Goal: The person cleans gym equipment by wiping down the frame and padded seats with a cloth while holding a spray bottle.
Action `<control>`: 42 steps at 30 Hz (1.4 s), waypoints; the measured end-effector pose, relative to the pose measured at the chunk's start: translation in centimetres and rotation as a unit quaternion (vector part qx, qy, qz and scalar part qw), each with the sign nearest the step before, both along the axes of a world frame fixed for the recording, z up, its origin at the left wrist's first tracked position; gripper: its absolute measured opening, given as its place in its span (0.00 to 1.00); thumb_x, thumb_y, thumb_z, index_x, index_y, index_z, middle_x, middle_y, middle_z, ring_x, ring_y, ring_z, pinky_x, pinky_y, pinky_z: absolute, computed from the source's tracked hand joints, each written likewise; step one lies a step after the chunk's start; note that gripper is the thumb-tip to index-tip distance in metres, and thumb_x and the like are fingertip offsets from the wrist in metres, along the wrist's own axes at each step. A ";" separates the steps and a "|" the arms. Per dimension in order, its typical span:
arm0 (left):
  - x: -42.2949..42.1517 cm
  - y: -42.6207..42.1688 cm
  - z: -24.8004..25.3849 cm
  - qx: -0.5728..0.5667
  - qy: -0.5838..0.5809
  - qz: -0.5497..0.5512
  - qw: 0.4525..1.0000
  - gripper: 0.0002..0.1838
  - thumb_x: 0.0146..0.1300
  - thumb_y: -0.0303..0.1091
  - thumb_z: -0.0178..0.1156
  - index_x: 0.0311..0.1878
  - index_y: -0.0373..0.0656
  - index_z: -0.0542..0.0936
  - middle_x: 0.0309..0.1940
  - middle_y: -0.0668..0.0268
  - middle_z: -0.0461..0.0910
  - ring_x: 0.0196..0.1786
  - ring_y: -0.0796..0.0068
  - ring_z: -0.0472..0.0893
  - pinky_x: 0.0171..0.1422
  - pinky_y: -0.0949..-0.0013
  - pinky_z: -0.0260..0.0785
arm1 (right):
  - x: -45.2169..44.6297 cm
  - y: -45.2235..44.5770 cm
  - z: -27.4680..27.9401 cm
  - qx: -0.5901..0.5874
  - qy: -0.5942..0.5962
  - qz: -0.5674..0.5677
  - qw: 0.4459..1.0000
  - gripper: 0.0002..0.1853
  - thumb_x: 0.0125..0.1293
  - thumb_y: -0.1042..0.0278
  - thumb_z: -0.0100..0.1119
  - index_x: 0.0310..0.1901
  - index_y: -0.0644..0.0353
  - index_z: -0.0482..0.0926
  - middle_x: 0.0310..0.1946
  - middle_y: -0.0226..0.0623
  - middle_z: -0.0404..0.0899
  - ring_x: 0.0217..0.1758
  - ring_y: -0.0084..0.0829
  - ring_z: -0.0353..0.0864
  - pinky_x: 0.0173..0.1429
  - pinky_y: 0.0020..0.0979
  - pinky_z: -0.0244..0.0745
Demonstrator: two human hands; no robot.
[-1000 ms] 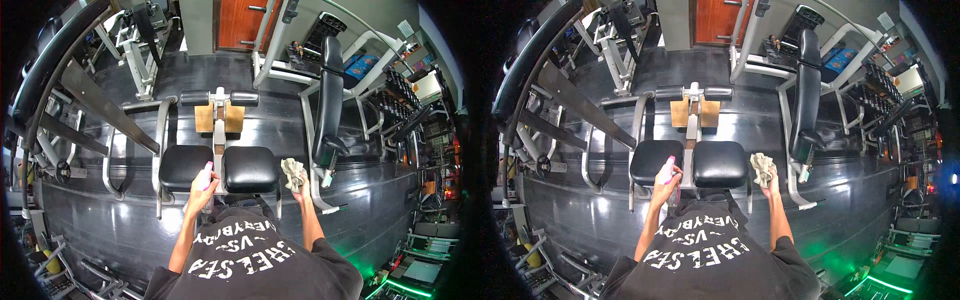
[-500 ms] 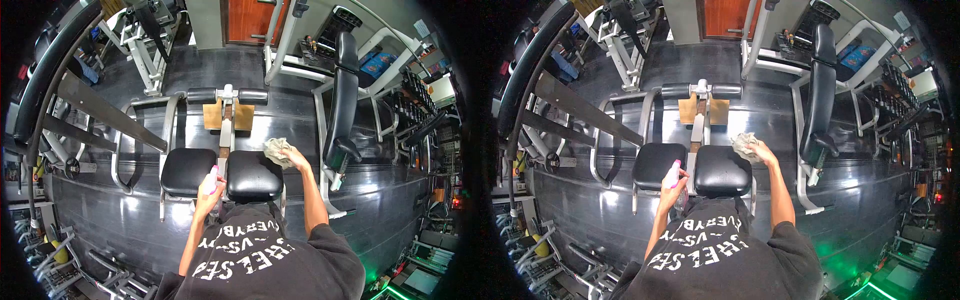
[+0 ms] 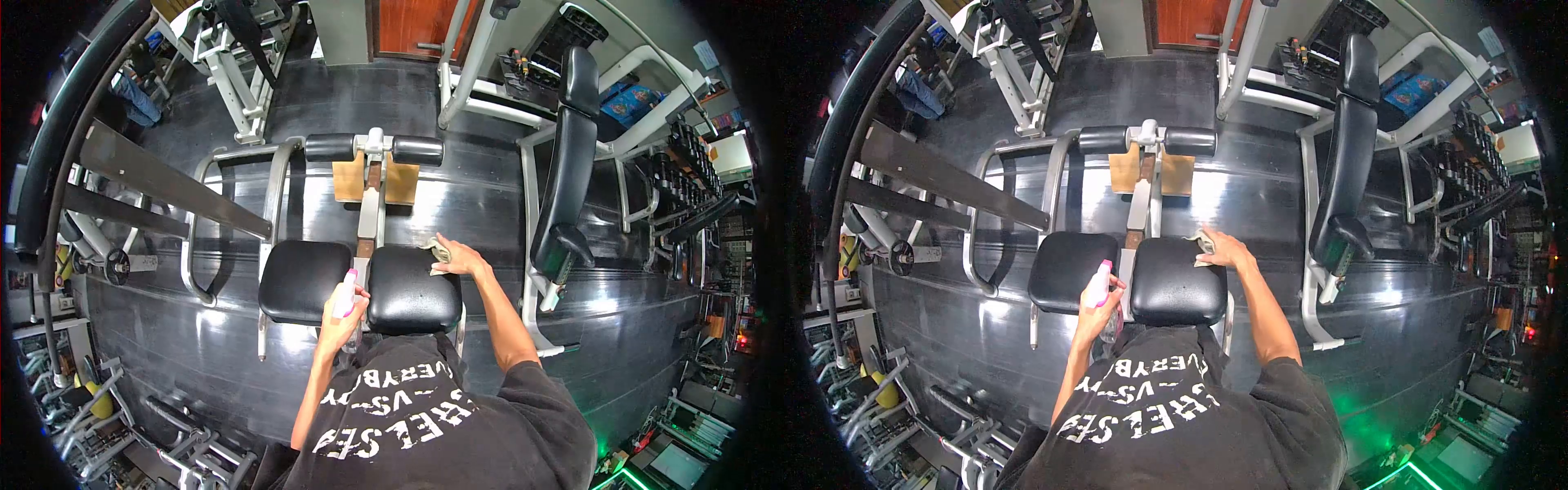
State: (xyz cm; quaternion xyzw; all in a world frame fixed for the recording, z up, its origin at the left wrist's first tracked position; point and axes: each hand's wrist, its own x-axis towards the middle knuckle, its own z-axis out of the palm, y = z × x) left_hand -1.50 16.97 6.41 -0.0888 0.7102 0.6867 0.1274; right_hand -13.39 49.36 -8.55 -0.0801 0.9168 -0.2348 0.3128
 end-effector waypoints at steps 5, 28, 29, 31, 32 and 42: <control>0.2 0.0 -0.3 0.005 -0.020 -0.001 1.000 0.12 0.64 0.28 0.61 0.49 0.38 0.74 0.38 0.67 0.78 0.26 0.84 0.75 0.32 0.76 0.71 | -0.9 1.8 1.0 -0.062 -0.037 -0.106 0.992 0.27 0.60 0.51 0.59 0.61 0.49 0.75 0.51 0.48 0.80 0.56 0.46 0.79 0.59 0.41 0.74; 1.1 -0.7 0.4 0.013 -0.019 0.046 0.999 0.09 0.64 0.27 0.61 0.45 0.39 0.74 0.35 0.66 0.79 0.27 0.84 0.75 0.31 0.76 0.69 | -0.5 -3.6 -4.7 -0.060 0.124 -0.035 0.990 0.17 0.62 0.67 0.57 0.53 0.58 0.79 0.51 0.48 0.79 0.57 0.50 0.77 0.62 0.42 0.71; 1.3 -0.8 -0.1 0.007 -0.023 0.047 0.999 0.08 0.64 0.27 0.60 0.44 0.39 0.74 0.35 0.66 0.79 0.27 0.84 0.74 0.31 0.76 0.69 | -0.7 -5.6 -1.3 -0.084 0.101 -0.020 0.991 0.16 0.61 0.68 0.57 0.51 0.55 0.80 0.51 0.47 0.79 0.57 0.49 0.77 0.61 0.42 0.72; 1.3 -0.6 -0.2 0.009 -0.014 0.053 0.998 0.08 0.64 0.26 0.60 0.44 0.39 0.74 0.35 0.67 0.79 0.26 0.84 0.74 0.31 0.76 0.68 | -1.0 -8.9 -6.3 -0.129 0.179 0.052 0.974 0.14 0.63 0.65 0.59 0.50 0.56 0.80 0.49 0.47 0.79 0.55 0.48 0.77 0.59 0.42 0.73; 1.2 -0.5 -0.2 0.009 -0.007 0.060 0.998 0.07 0.64 0.26 0.60 0.44 0.39 0.75 0.35 0.67 0.78 0.26 0.84 0.74 0.31 0.76 0.68 | -1.4 -11.2 -3.8 -0.146 0.121 0.067 0.980 0.15 0.64 0.63 0.59 0.50 0.57 0.79 0.48 0.46 0.79 0.53 0.48 0.77 0.58 0.42 0.73; 0.1 0.3 1.2 0.015 -0.010 0.062 0.998 0.07 0.63 0.25 0.59 0.44 0.39 0.74 0.34 0.67 0.79 0.26 0.84 0.74 0.30 0.76 0.68 | -1.4 -5.5 -3.0 -0.147 0.152 0.132 0.968 0.19 0.53 0.78 0.55 0.49 0.58 0.78 0.48 0.46 0.78 0.57 0.49 0.75 0.63 0.43 0.70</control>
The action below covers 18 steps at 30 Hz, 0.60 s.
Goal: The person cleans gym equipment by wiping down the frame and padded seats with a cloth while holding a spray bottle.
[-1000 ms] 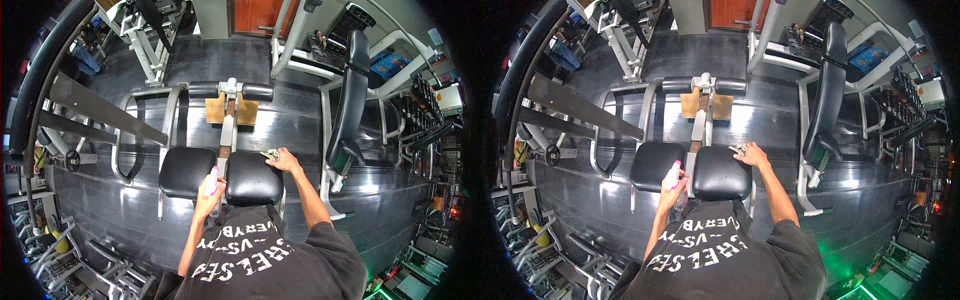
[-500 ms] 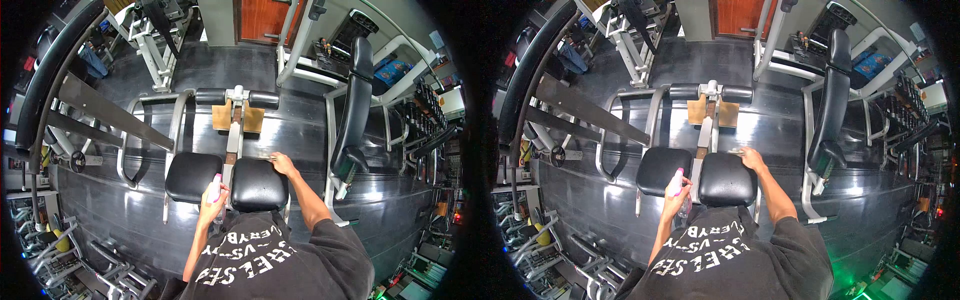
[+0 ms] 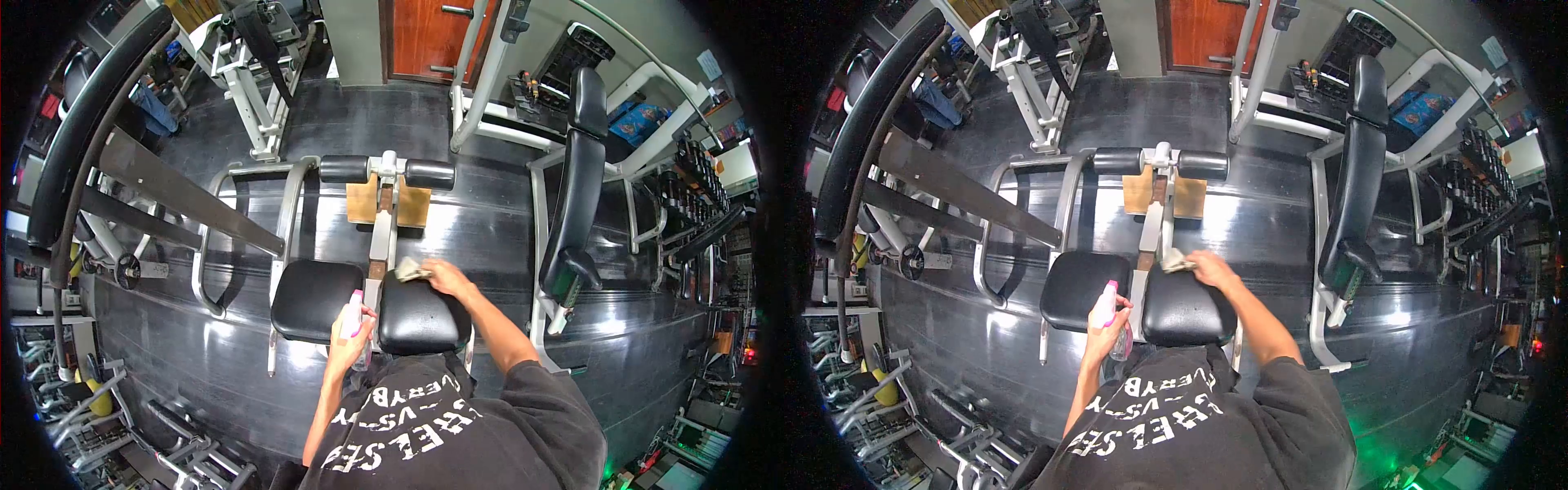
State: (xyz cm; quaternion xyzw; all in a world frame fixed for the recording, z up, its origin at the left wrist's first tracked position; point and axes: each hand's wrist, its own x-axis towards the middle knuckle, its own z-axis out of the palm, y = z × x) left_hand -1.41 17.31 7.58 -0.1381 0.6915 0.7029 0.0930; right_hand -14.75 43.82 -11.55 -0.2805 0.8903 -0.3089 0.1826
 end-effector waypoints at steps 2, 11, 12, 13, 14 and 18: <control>0.0 -0.1 -0.3 0.001 -0.007 -0.007 1.000 0.07 0.63 0.25 0.59 0.44 0.39 0.74 0.35 0.67 0.79 0.26 0.84 0.75 0.30 0.76 0.68 | 0.7 4.2 0.3 0.039 0.016 -0.055 0.998 0.16 0.57 0.74 0.56 0.49 0.58 0.80 0.48 0.46 0.79 0.55 0.49 0.75 0.61 0.42 0.71; -0.2 0.7 -0.3 0.000 0.009 -0.026 1.000 0.09 0.63 0.27 0.61 0.45 0.40 0.74 0.37 0.66 0.80 0.27 0.84 0.74 0.31 0.76 0.68 | 1.2 -6.0 -1.7 -0.011 0.059 -0.121 0.991 0.11 0.54 0.74 0.59 0.40 0.53 0.82 0.38 0.39 0.81 0.45 0.47 0.78 0.54 0.43 0.74; -0.2 0.8 -0.2 0.006 0.015 -0.030 0.999 0.09 0.64 0.27 0.61 0.46 0.40 0.74 0.37 0.66 0.80 0.27 0.85 0.74 0.31 0.76 0.68 | 1.0 -7.6 -0.9 -0.061 -0.005 -0.110 0.992 0.12 0.58 0.71 0.61 0.44 0.55 0.82 0.43 0.41 0.81 0.49 0.48 0.77 0.56 0.44 0.72; -0.3 0.9 -0.2 0.006 0.015 -0.033 0.999 0.09 0.64 0.27 0.61 0.46 0.40 0.74 0.37 0.66 0.80 0.27 0.85 0.74 0.31 0.76 0.68 | 0.9 -8.7 0.5 -0.074 0.055 -0.048 0.995 0.12 0.58 0.71 0.61 0.45 0.55 0.82 0.44 0.40 0.81 0.49 0.47 0.77 0.55 0.43 0.73; -0.4 1.0 -0.2 -0.001 0.018 -0.039 0.999 0.09 0.64 0.27 0.61 0.46 0.40 0.74 0.36 0.67 0.80 0.27 0.85 0.74 0.31 0.76 0.68 | 0.8 -9.5 1.3 -0.046 0.020 -0.030 0.998 0.13 0.58 0.71 0.61 0.46 0.54 0.82 0.45 0.39 0.81 0.49 0.46 0.77 0.56 0.43 0.73; -0.7 1.0 -0.5 -0.013 0.029 -0.055 0.998 0.13 0.64 0.24 0.60 0.50 0.36 0.72 0.40 0.64 0.79 0.26 0.84 0.76 0.32 0.76 0.72 | 0.5 -7.1 1.0 -0.098 0.030 0.020 0.995 0.16 0.53 0.75 0.62 0.46 0.57 0.81 0.47 0.39 0.81 0.52 0.46 0.76 0.60 0.41 0.71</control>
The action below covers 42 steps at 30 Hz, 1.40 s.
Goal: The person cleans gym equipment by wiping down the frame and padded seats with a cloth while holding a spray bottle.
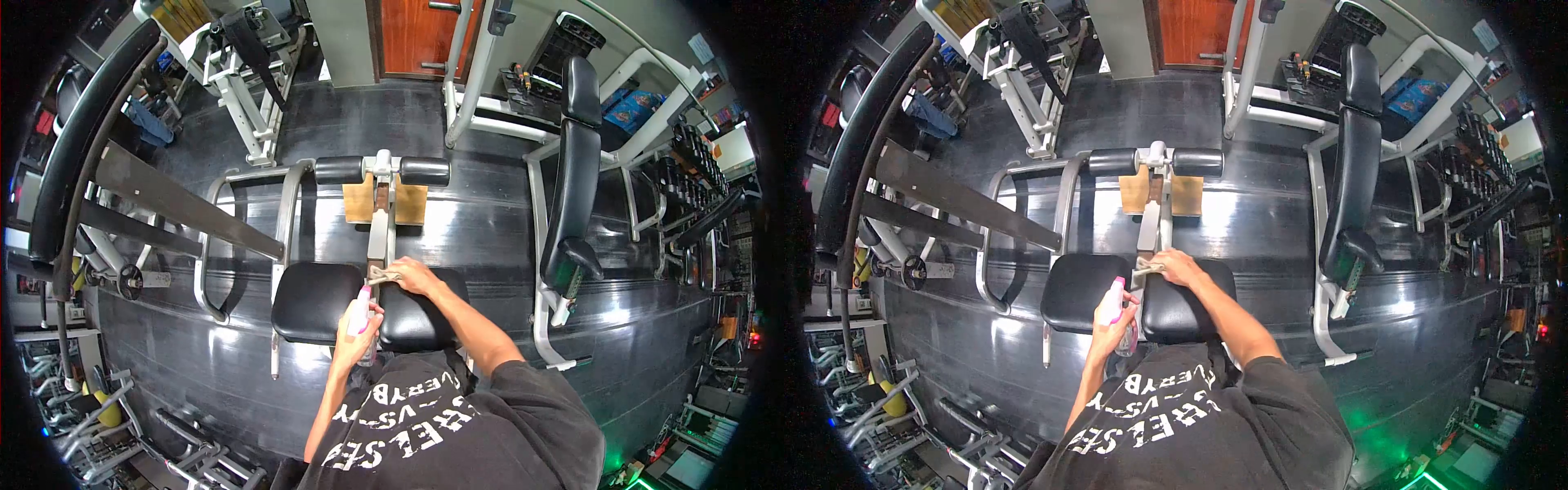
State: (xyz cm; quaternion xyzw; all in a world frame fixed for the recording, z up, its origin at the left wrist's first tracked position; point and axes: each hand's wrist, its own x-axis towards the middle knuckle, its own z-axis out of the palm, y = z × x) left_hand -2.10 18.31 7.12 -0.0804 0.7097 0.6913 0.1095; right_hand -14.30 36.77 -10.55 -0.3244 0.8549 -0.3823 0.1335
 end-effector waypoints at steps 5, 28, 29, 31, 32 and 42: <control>0.2 -0.7 -0.1 0.031 0.005 0.009 0.999 0.12 0.64 0.24 0.60 0.49 0.36 0.72 0.40 0.65 0.79 0.26 0.84 0.76 0.32 0.76 0.72 | 0.9 9.4 -0.5 0.123 -0.017 -0.059 0.991 0.22 0.51 0.79 0.58 0.50 0.54 0.80 0.51 0.37 0.79 0.58 0.43 0.74 0.65 0.41 0.69; 1.2 -1.9 -0.2 0.030 0.006 0.022 0.999 0.15 0.64 0.28 0.61 0.52 0.36 0.72 0.40 0.64 0.78 0.27 0.83 0.77 0.33 0.76 0.71 | 1.7 13.1 -1.1 0.164 -0.018 -0.093 0.982 0.17 0.57 0.73 0.59 0.49 0.51 0.81 0.49 0.36 0.80 0.54 0.45 0.75 0.60 0.42 0.71; 1.3 -2.0 -0.4 0.030 0.007 0.019 0.999 0.15 0.64 0.28 0.61 0.52 0.36 0.72 0.40 0.64 0.78 0.27 0.83 0.77 0.33 0.76 0.71 | 1.7 13.7 -0.9 0.160 -0.027 -0.109 0.981 0.17 0.57 0.72 0.59 0.49 0.51 0.81 0.50 0.36 0.80 0.55 0.45 0.75 0.60 0.43 0.71; 1.3 -1.9 -0.7 0.045 0.005 0.036 0.998 0.09 0.64 0.26 0.59 0.46 0.38 0.74 0.38 0.65 0.79 0.28 0.83 0.74 0.32 0.76 0.69 | 1.6 13.7 -1.4 0.166 -0.030 -0.132 0.977 0.17 0.56 0.72 0.59 0.49 0.51 0.82 0.50 0.37 0.80 0.55 0.46 0.75 0.59 0.43 0.71; 1.3 -1.8 -0.7 0.046 0.005 0.035 0.998 0.09 0.64 0.26 0.59 0.46 0.38 0.74 0.38 0.65 0.79 0.28 0.83 0.74 0.32 0.76 0.69 | 1.5 12.4 -1.8 0.174 -0.025 -0.139 0.975 0.18 0.55 0.72 0.59 0.49 0.51 0.82 0.50 0.38 0.80 0.54 0.46 0.75 0.59 0.44 0.72; 0.9 -0.4 0.7 0.034 0.017 0.021 0.999 0.09 0.63 0.27 0.61 0.45 0.38 0.75 0.37 0.66 0.80 0.27 0.84 0.74 0.31 0.76 0.69 | 1.9 -2.8 0.5 0.037 0.021 -0.002 0.999 0.17 0.50 0.74 0.62 0.44 0.50 0.83 0.41 0.33 0.83 0.50 0.43 0.77 0.56 0.42 0.72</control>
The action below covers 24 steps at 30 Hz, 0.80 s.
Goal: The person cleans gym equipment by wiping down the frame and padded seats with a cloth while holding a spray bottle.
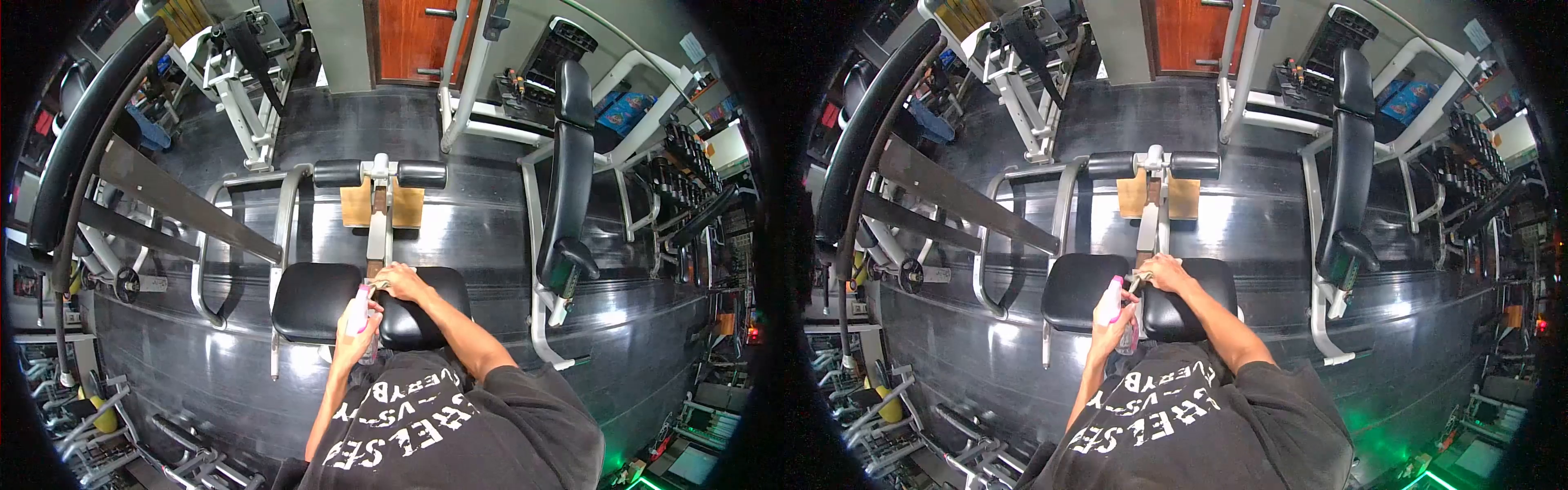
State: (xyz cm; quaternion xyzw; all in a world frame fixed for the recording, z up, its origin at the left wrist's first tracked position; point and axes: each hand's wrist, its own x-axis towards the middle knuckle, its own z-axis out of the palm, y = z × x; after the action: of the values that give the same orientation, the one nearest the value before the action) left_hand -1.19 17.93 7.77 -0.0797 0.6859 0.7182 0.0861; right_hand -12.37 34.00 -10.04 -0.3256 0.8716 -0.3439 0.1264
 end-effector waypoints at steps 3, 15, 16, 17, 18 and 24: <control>0.1 -0.3 -0.1 -0.010 -0.005 -0.011 1.000 0.10 0.63 0.25 0.60 0.47 0.37 0.73 0.38 0.65 0.79 0.27 0.83 0.75 0.32 0.76 0.70 | -0.1 4.3 0.2 -0.024 0.008 -0.002 1.000 0.18 0.49 0.76 0.61 0.45 0.51 0.82 0.43 0.33 0.82 0.49 0.43 0.77 0.56 0.42 0.72; 0.4 -0.7 0.1 -0.005 -0.017 -0.003 1.000 0.09 0.62 0.27 0.61 0.44 0.39 0.75 0.28 0.69 0.77 0.26 0.84 0.75 0.30 0.76 0.68 | 0.6 21.3 0.0 0.132 -0.083 -0.210 0.965 0.16 0.61 0.68 0.61 0.50 0.60 0.79 0.47 0.45 0.80 0.48 0.46 0.79 0.55 0.41 0.74; 0.5 -0.7 0.2 -0.003 -0.022 0.002 1.000 0.09 0.62 0.27 0.60 0.45 0.39 0.75 0.30 0.68 0.78 0.26 0.84 0.75 0.30 0.75 0.69 | 0.4 20.3 0.2 0.055 -0.093 -0.262 0.959 0.19 0.62 0.64 0.62 0.53 0.62 0.78 0.48 0.45 0.80 0.50 0.42 0.79 0.55 0.38 0.73; 0.5 -0.7 0.1 -0.003 -0.022 0.002 1.000 0.09 0.62 0.27 0.60 0.45 0.39 0.75 0.30 0.68 0.78 0.26 0.84 0.75 0.30 0.75 0.69 | 0.2 19.3 0.3 -0.023 -0.102 -0.313 0.944 0.22 0.63 0.61 0.62 0.56 0.65 0.76 0.48 0.45 0.80 0.52 0.38 0.79 0.56 0.35 0.73; 0.4 -0.8 0.0 -0.005 -0.018 -0.006 1.000 0.09 0.62 0.26 0.60 0.45 0.38 0.75 0.32 0.67 0.79 0.27 0.84 0.75 0.30 0.75 0.69 | -0.2 18.2 0.8 -0.023 -0.102 -0.313 0.944 0.22 0.63 0.61 0.62 0.56 0.65 0.76 0.48 0.45 0.80 0.52 0.38 0.79 0.56 0.35 0.73; 0.4 -0.5 0.7 -0.025 0.003 -0.021 0.999 0.09 0.62 0.26 0.60 0.45 0.38 0.75 0.33 0.67 0.79 0.27 0.84 0.75 0.31 0.76 0.69 | -3.1 14.4 5.4 -0.045 -0.413 -0.164 0.895 0.34 0.61 0.49 0.66 0.62 0.65 0.71 0.52 0.42 0.79 0.56 0.30 0.75 0.59 0.30 0.70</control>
State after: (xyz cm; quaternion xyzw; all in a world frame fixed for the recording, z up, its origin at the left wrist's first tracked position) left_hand -0.83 17.43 8.50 -0.0658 0.7055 0.6990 0.0970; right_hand -15.51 48.44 -4.59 -0.0121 0.7654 -0.5024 0.4019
